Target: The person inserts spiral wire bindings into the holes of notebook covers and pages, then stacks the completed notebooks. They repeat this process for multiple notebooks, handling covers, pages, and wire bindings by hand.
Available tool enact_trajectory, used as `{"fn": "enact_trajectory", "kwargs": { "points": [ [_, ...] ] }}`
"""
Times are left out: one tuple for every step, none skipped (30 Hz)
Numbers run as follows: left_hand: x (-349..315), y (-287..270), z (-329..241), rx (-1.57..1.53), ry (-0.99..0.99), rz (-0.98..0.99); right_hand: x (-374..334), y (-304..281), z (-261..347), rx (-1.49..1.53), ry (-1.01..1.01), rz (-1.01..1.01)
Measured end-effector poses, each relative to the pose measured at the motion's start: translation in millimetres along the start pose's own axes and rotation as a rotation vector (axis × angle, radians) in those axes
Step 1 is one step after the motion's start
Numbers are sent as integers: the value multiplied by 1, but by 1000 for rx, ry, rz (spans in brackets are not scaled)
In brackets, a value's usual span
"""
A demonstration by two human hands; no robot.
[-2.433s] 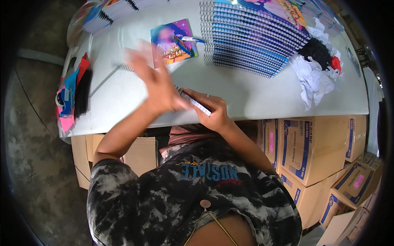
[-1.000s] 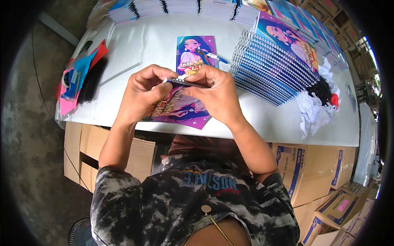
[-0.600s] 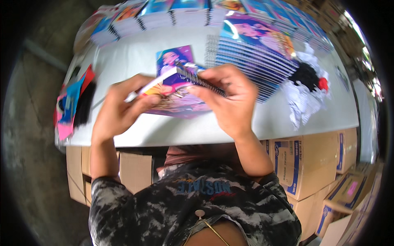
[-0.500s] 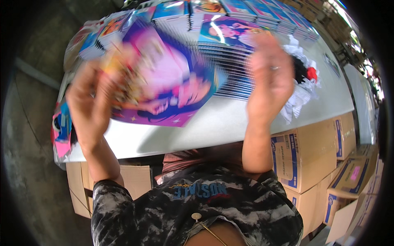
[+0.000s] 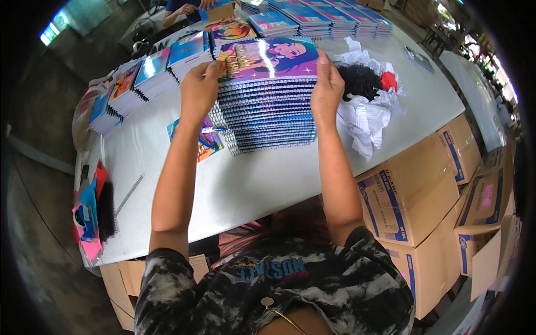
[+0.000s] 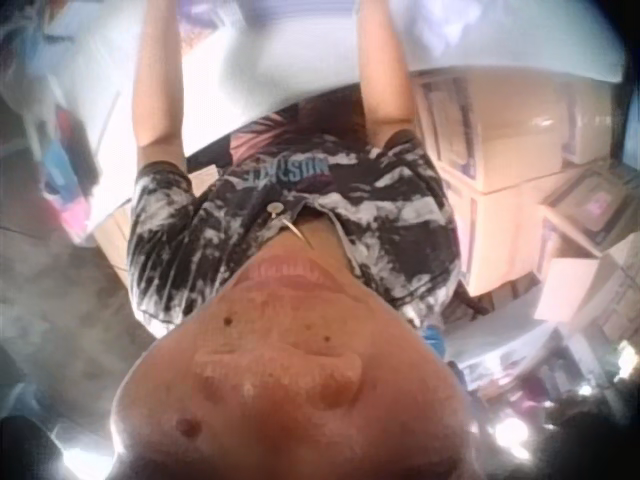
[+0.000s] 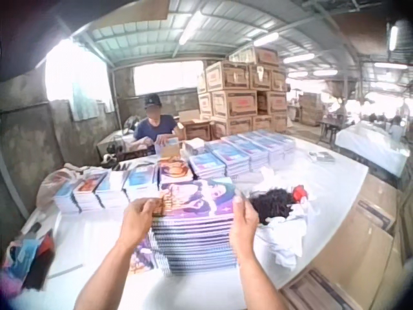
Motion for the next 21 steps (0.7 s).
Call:
{"fn": "enact_trajectory", "kwargs": {
  "points": [
    [-12, 2, -7, -38, -78, -69, -3, 4, 4, -68, -12, -28],
    [-21, 10, -9, 33, -73, -228, -4, 8, 4, -91, -38, -91],
    [-25, 15, -8, -37, -60, -306, -2, 9, 6, -113, -31, -96],
    [-29, 20, -5, -107, -47, -385, -2, 10, 8, -136, -25, -101],
    [-31, 20, -3, -176, -33, -463, -1, 11, 9, -158, -19, -106],
    [-30, 21, -3, -198, -64, -474, 0, 9, 8, -152, -25, -117],
    [-28, 21, -4, -197, -96, -461, 1, 8, 5, -145, -32, -128],
    [-26, 21, -6, -195, -128, -449, 1, 6, 3, -138, -38, -138],
    [-25, 19, -6, -190, -164, -441, 2, 6, 1, -131, -33, -133],
    [-26, 19, -6, -229, -175, -439, 2, 6, -1, -123, -27, -127],
    [-26, 20, -3, -255, -134, -421, 2, 5, -2, -114, -21, -121],
    [-29, 20, 4, -276, -99, -406, 2, 6, -4, -127, -37, -111],
    [-31, 18, 10, -296, -66, -391, 2, 5, -4, -139, -52, -101],
    [-30, 14, 16, -305, -32, -395, 3, 3, -4, -151, -67, -89],
    [-32, 10, 24, -310, -12, -402, -1, 0, 1, -153, -7, -20],
    [-33, 3, 33, -312, 12, -411, -8, -3, 3, -152, -61, -29],
    [-34, -4, 48, -187, -41, -397, -16, -7, 5, -151, -115, -40],
    [-35, -14, 69, -64, -93, -384, -29, -13, 3, -144, -148, -24],
    [-35, -24, 90, 58, -143, -367, -45, -18, 4, -136, -184, -10],
    [-36, -32, 112, 181, -311, -187, -65, -16, 16, -181, -235, -29],
    [-38, -35, 142, 302, -354, -94, -85, -11, 21, -232, -283, 34]
  ]
}}
Point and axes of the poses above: each hand's wrist, its own x-axis towards the middle knuckle, its own y-axis out of the palm, z = x × y, the point moved 2 cm from there along x, towards the middle knuckle, and after that the axes turned 12 degrees about z, right-handed, at the moved point
